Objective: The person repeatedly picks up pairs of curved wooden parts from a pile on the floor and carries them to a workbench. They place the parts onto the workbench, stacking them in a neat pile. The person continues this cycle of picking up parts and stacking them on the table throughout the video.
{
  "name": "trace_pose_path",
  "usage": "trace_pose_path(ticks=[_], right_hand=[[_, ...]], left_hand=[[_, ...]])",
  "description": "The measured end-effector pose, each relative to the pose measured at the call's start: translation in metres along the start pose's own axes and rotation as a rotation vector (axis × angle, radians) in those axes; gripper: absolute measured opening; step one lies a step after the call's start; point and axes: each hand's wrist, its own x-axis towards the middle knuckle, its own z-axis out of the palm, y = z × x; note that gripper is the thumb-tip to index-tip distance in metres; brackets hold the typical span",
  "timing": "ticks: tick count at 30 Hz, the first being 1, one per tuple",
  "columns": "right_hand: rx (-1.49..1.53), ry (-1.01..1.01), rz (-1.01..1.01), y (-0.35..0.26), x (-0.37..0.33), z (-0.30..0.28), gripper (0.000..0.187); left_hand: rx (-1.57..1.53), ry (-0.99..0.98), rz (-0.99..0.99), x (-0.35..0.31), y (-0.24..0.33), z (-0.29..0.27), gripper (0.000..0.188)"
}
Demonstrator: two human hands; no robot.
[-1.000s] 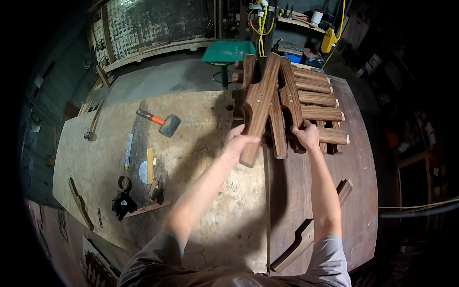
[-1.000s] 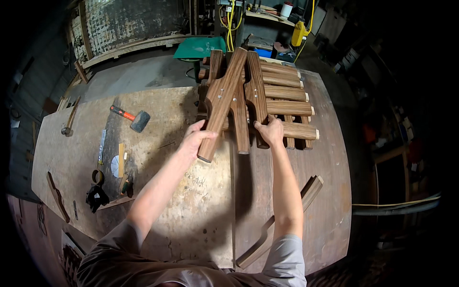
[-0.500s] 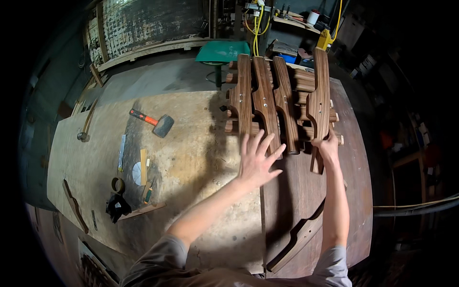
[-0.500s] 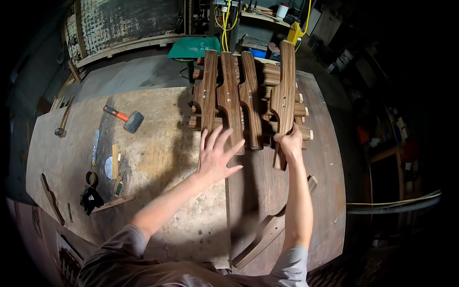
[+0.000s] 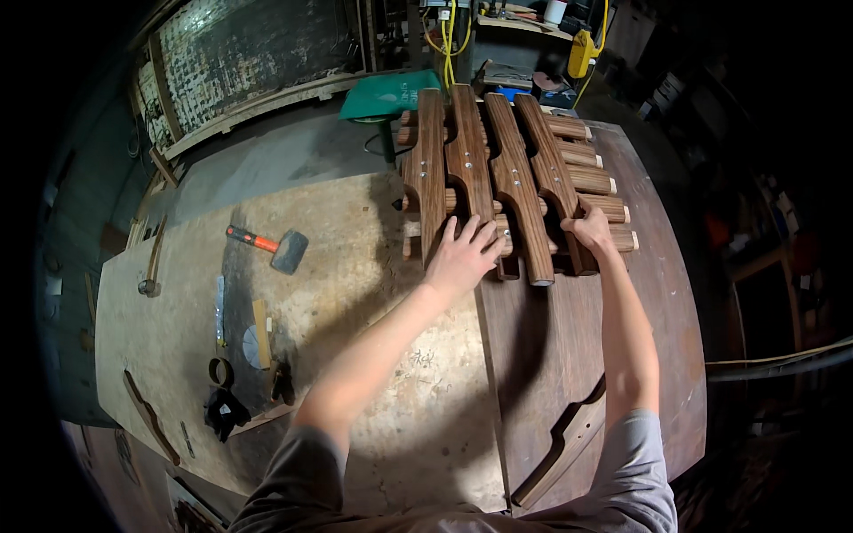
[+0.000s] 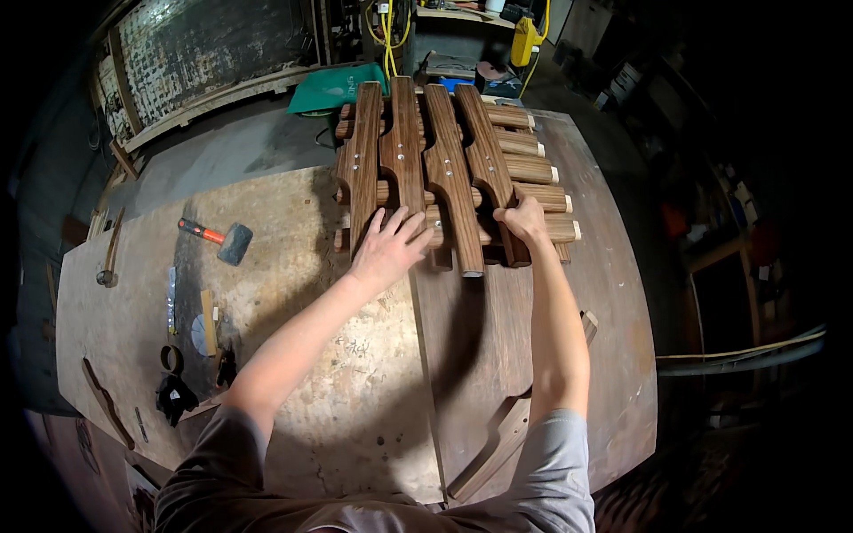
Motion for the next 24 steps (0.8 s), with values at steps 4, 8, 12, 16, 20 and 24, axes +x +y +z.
trace_pose_path(ticks=[4, 8, 12, 16, 20, 24], right_hand=[[-0.369, 0.261, -0.207, -0.009, -0.042, -0.001, 0.061], [-0.463, 0.327, -0.108, 0.014, -0.132, -0.014, 0.048], [-0.741, 0.108, 0.313, 0.078, -0.276, -0.037, 0.076], [-0.689, 0.018, 0.526, 0.103, -0.426, -0.017, 0.117], [-0.520, -0.029, 0.635, 0.094, -0.503, 0.025, 0.130], [-0.130, 0.102, 0.759, 0.106, -0.511, 0.046, 0.082]], left_hand=[[-0.092, 0.021, 0.077, 0.007, 0.025, -0.015, 0.056], [-0.118, 0.105, 0.222, -0.009, 0.060, -0.014, 0.053], [-0.164, 0.142, 0.153, -0.005, 0.071, 0.003, 0.046], [-0.138, 0.096, 0.208, 0.004, 0.075, 0.005, 0.055], [-0.100, 0.074, 0.241, 0.033, 0.099, 0.020, 0.060], [0.025, 0.067, 0.335, 0.069, 0.122, 0.030, 0.056]])
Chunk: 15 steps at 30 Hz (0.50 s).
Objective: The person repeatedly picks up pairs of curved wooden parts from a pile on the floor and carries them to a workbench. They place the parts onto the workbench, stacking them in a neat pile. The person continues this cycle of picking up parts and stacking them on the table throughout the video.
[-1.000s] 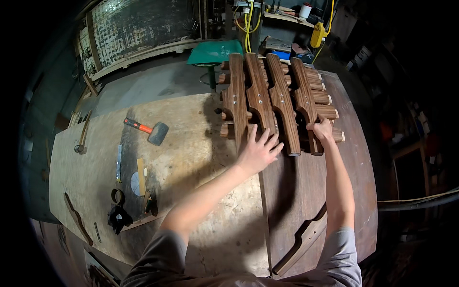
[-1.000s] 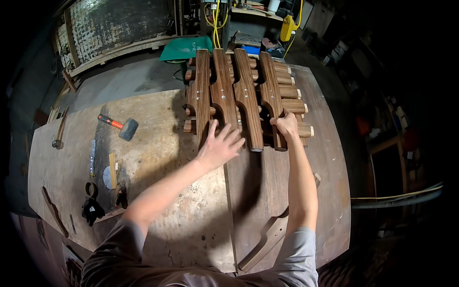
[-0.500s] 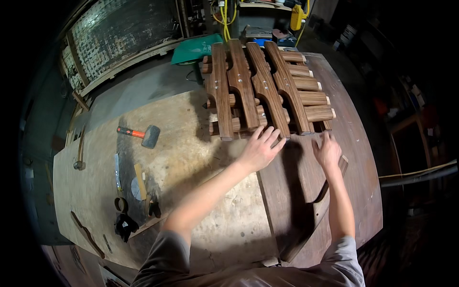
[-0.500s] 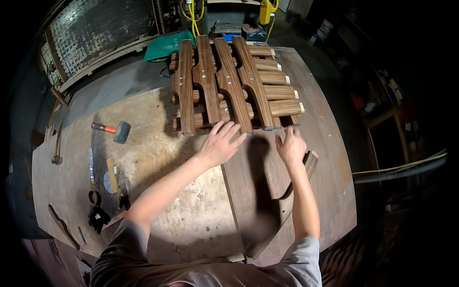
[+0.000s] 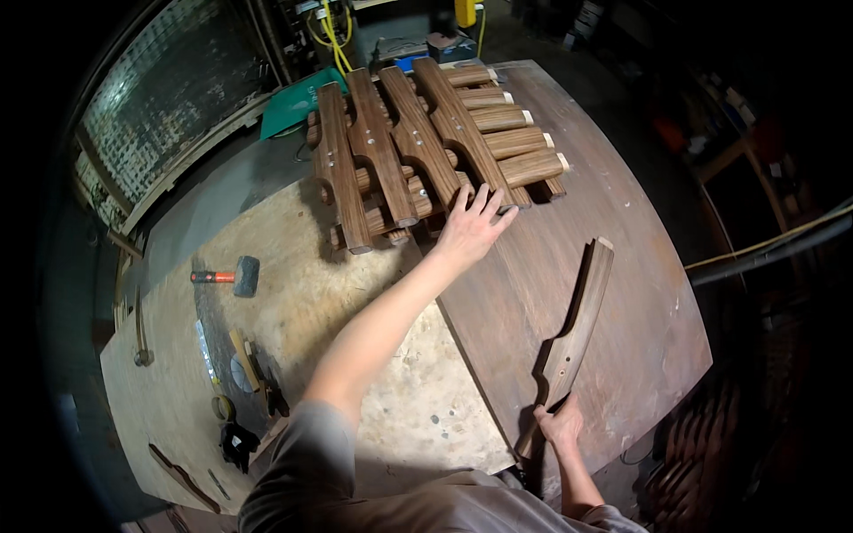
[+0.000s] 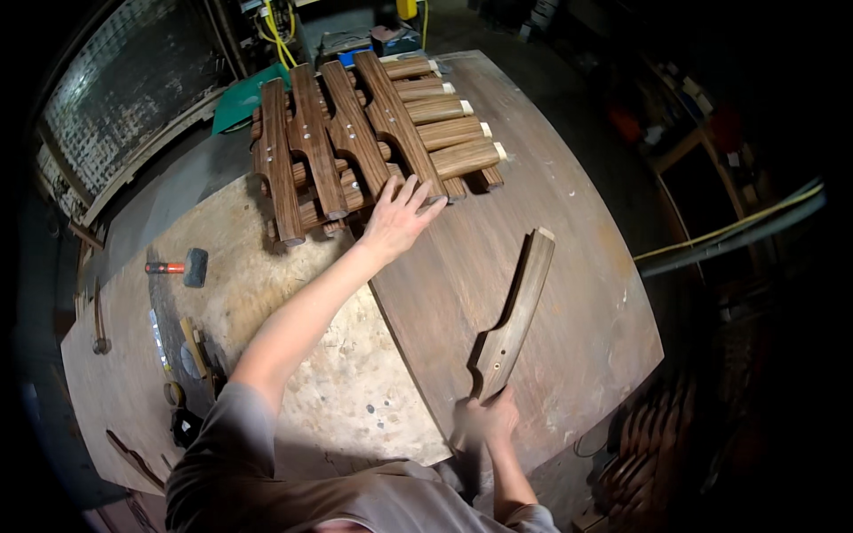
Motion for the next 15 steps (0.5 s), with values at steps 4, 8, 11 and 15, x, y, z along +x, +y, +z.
trace_pose_path(ticks=[4, 8, 11, 15], right_hand=[[0.376, 0.145, -0.067, 0.017, 0.008, 0.003, 0.056], [0.525, 0.241, -0.291, 0.009, 0.040, -0.029, 0.058], [0.541, 0.281, -0.522, -0.054, 0.096, -0.074, 0.062], [0.211, 0.365, -0.711, -0.168, 0.221, -0.112, 0.071]], left_hand=[[0.049, -0.001, 0.025, 0.009, -0.022, 0.016, 0.062], [0.046, -0.090, 0.012, 0.022, -0.033, 0.021, 0.063], [0.031, -0.070, -0.002, 0.020, -0.034, 0.024, 0.065], [-0.041, -0.154, -0.057, 0.015, -0.040, 0.010, 0.073]])
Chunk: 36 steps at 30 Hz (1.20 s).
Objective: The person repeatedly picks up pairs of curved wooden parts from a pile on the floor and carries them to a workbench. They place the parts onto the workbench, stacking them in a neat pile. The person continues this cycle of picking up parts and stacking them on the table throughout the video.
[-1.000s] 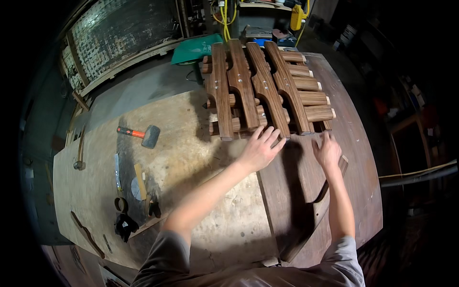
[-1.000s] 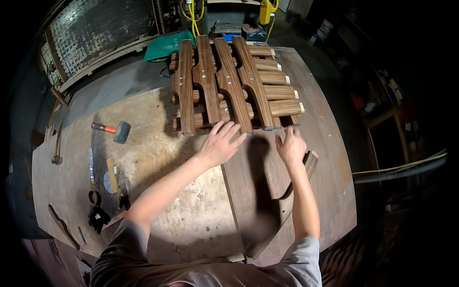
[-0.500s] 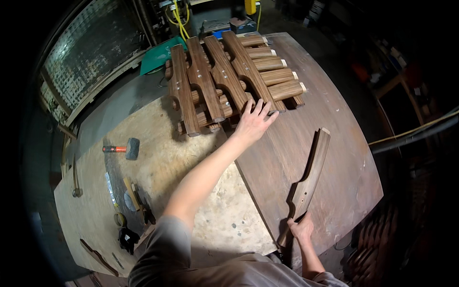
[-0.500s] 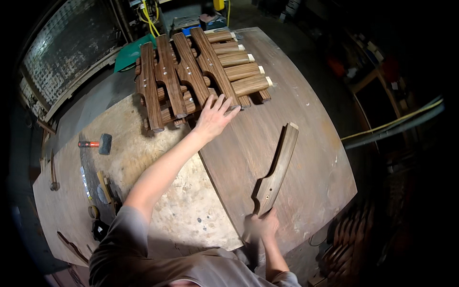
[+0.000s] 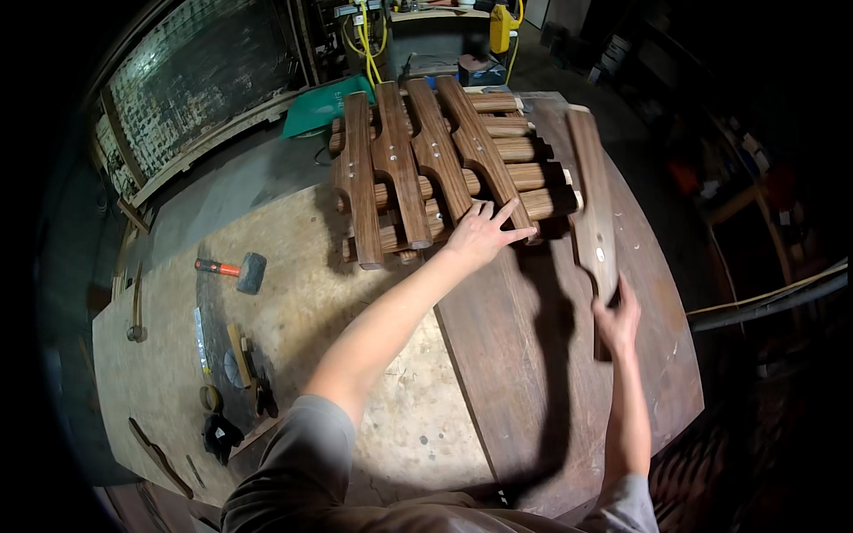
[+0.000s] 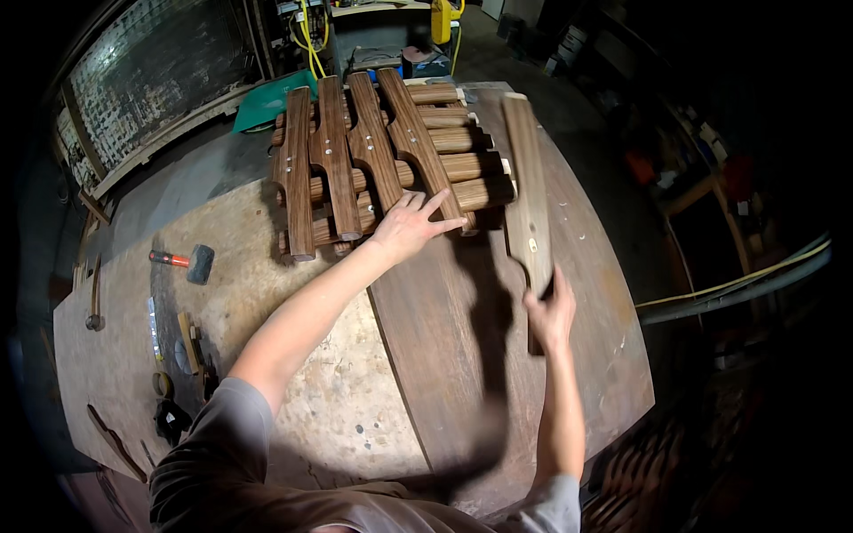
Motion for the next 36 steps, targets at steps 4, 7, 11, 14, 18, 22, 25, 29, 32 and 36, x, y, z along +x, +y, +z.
trace_pose_path(ticks=[4, 7, 11, 14, 18, 22, 25, 29, 32, 36], right_hand=[[-0.153, -0.090, -0.033, -0.023, 0.130, 0.046, 0.074], [-0.148, -0.195, 0.017, -0.044, 0.186, 0.086, 0.075], [-0.228, -0.199, -0.069, -0.076, 0.220, 0.124, 0.068], [-0.304, -0.157, -0.302, -0.100, 0.216, 0.128, 0.067], [-0.126, -0.172, -0.432, -0.136, 0.129, 0.133, 0.087], [-0.279, -0.167, -0.603, -0.144, 0.064, 0.141, 0.089], [-0.223, -0.047, -0.565, -0.144, 0.054, 0.166, 0.085], [-0.242, -0.038, -0.578, -0.148, 0.065, 0.191, 0.080], [-0.262, -0.034, -0.575, -0.147, 0.084, 0.197, 0.078], [-0.276, -0.017, -0.558, -0.155, 0.069, 0.170, 0.070]], left_hand=[[-0.222, 0.060, -0.049, -0.009, 0.033, -0.050, 0.088], [-0.296, 0.352, -0.132, -0.062, 0.042, -0.055, 0.082], [-0.132, 0.462, -0.555, -0.138, 0.007, -0.065, 0.080], [-0.220, 0.353, -0.796, -0.161, -0.011, -0.066, 0.087], [-0.478, 0.320, -0.873, -0.171, -0.033, -0.045, 0.079], [-0.458, 0.490, -0.893, -0.165, -0.041, -0.019, 0.042], [-0.424, 0.531, -0.921, -0.159, -0.039, -0.011, 0.039], [-0.490, 0.522, -0.901, -0.155, -0.037, -0.013, 0.035], [-0.445, 0.496, -0.830, -0.161, -0.039, -0.018, 0.040], [-0.577, 0.449, -0.831, -0.168, -0.038, -0.033, 0.048]])
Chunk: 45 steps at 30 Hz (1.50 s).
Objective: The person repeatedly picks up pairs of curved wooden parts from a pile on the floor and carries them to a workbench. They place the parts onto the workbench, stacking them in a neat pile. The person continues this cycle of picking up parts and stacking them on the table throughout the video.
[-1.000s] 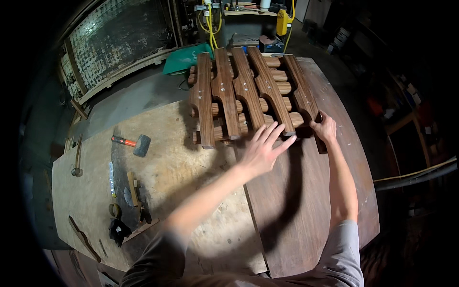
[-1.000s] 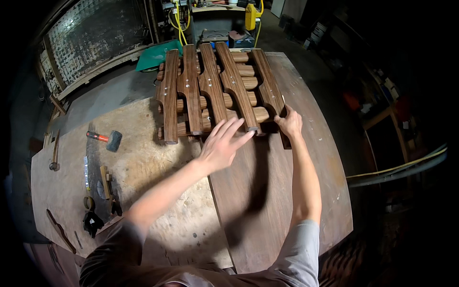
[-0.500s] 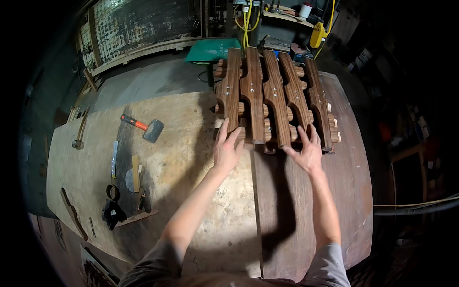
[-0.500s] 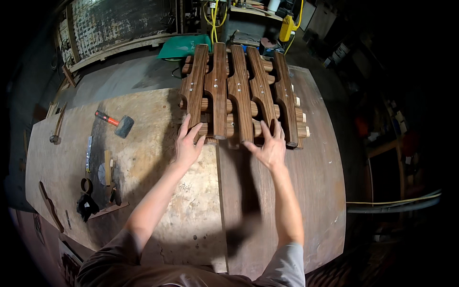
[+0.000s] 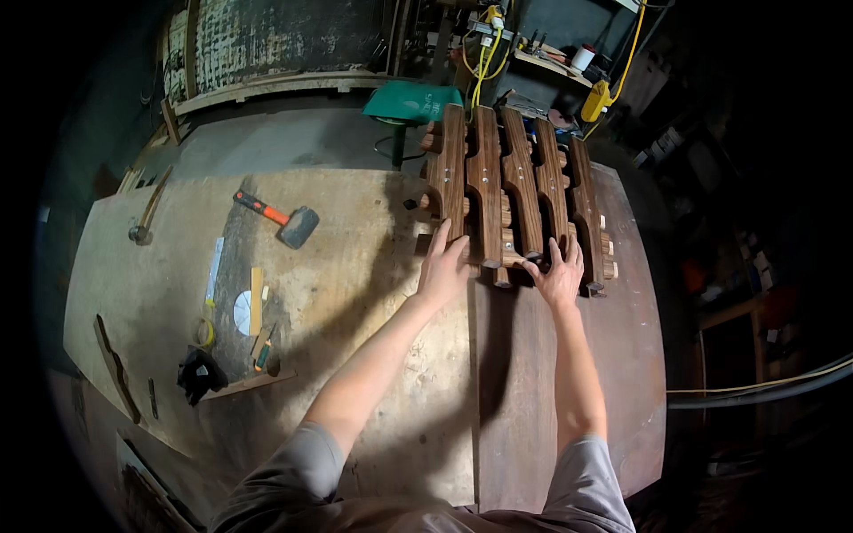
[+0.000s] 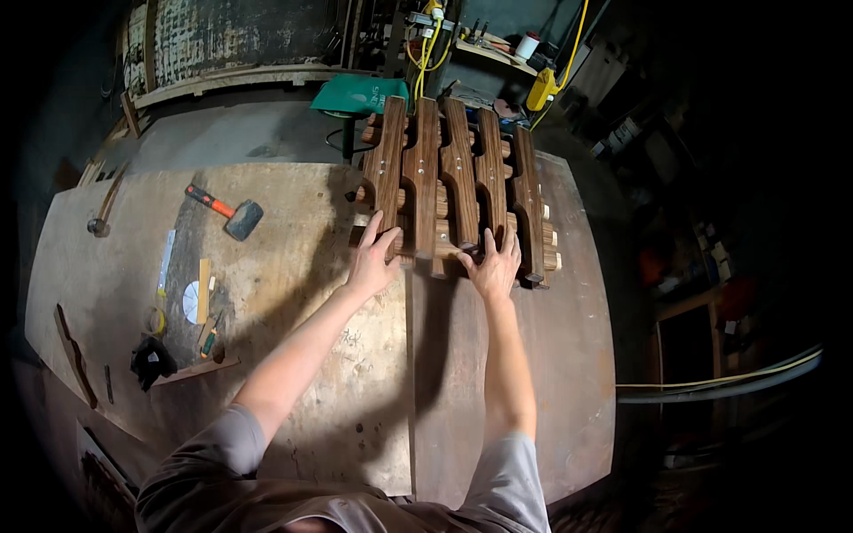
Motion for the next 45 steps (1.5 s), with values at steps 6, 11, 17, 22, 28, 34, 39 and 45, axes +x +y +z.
trace_pose_path(ticks=[6, 11, 17, 22, 28, 34, 39, 45], right_hand=[[0.184, -0.143, -0.054, -0.086, -0.129, -0.075, 0.055], [0.314, -0.267, 0.004, -0.098, -0.285, -0.136, 0.038], [0.802, -0.668, 0.515, -0.127, -0.417, -0.148, 0.020], [1.877, -0.822, 1.014, -0.194, -0.403, -0.173, 0.033], [2.829, -1.159, 0.763, -0.259, -0.374, -0.198, 0.037], [2.809, -1.686, 0.676, -0.351, -0.444, -0.248, 0.031], [2.651, -1.820, 0.542, -0.412, -0.526, -0.300, 0.032], [2.580, -1.830, 0.498, -0.451, -0.617, -0.334, 0.033]], left_hand=[[0.005, -0.029, -0.040, 0.005, -0.009, 0.004, 0.060], [-0.005, 0.097, -0.005, -0.085, 0.044, -0.047, 0.055], [-0.112, 0.106, -0.102, -0.353, 0.053, -0.161, 0.017], [-0.051, 0.229, -0.650, -0.613, 0.076, -0.249, 0.014], [-0.210, 0.561, -0.838, -0.707, 0.153, -0.269, 0.010], [-0.423, 0.635, -0.595, -0.640, 0.224, -0.296, 0.017], [-0.517, 0.712, -0.352, -0.662, 0.241, -0.330, 0.032], [-0.563, 0.734, -0.339, -0.755, 0.253, -0.367, 0.021]])
